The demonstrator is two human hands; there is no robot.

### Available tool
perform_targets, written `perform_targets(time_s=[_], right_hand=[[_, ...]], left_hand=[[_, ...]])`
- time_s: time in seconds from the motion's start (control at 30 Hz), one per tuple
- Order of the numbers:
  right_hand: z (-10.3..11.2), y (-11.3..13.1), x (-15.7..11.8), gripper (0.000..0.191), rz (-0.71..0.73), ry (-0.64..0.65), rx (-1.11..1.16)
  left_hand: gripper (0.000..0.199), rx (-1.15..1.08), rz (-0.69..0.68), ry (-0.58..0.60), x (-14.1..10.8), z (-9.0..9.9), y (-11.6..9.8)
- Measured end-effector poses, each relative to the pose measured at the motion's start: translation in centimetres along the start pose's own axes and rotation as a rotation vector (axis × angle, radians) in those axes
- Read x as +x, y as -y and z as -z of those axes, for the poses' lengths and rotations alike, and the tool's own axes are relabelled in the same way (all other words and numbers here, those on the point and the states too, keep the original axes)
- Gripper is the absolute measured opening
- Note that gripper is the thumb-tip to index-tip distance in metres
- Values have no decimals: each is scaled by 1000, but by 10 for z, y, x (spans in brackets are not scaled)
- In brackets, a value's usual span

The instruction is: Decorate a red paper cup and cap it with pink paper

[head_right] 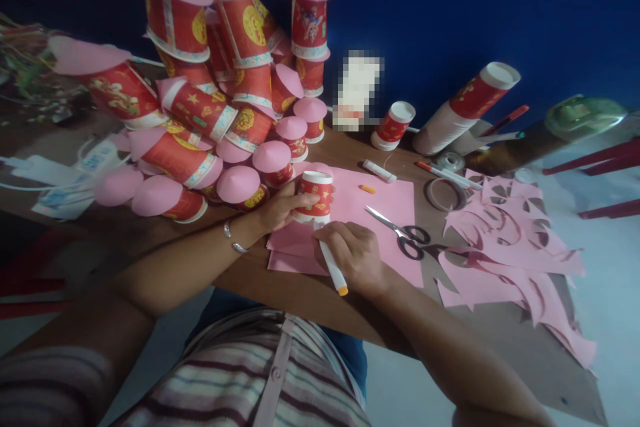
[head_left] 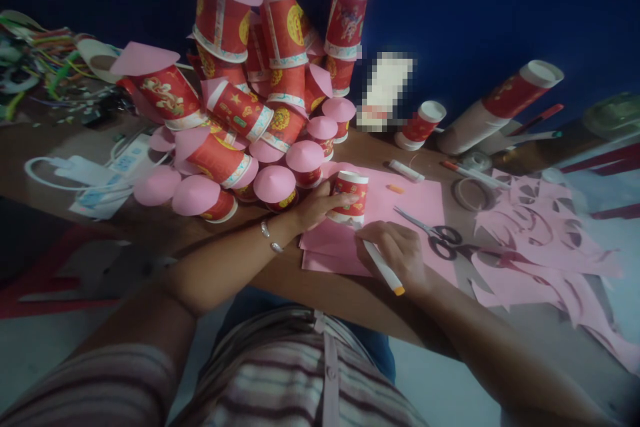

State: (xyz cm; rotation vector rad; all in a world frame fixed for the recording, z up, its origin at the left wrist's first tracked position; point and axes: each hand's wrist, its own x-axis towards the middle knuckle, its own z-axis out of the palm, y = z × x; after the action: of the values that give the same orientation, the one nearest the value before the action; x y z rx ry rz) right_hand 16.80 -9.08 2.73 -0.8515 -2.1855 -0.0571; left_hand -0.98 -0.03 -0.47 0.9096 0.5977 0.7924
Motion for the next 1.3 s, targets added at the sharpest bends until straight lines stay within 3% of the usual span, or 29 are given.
perform_targets(time_s=[1.3], right_hand=[[0,0,2,18,22,-7,6]], left_hand=[[44,44,6,12,0,1,0]])
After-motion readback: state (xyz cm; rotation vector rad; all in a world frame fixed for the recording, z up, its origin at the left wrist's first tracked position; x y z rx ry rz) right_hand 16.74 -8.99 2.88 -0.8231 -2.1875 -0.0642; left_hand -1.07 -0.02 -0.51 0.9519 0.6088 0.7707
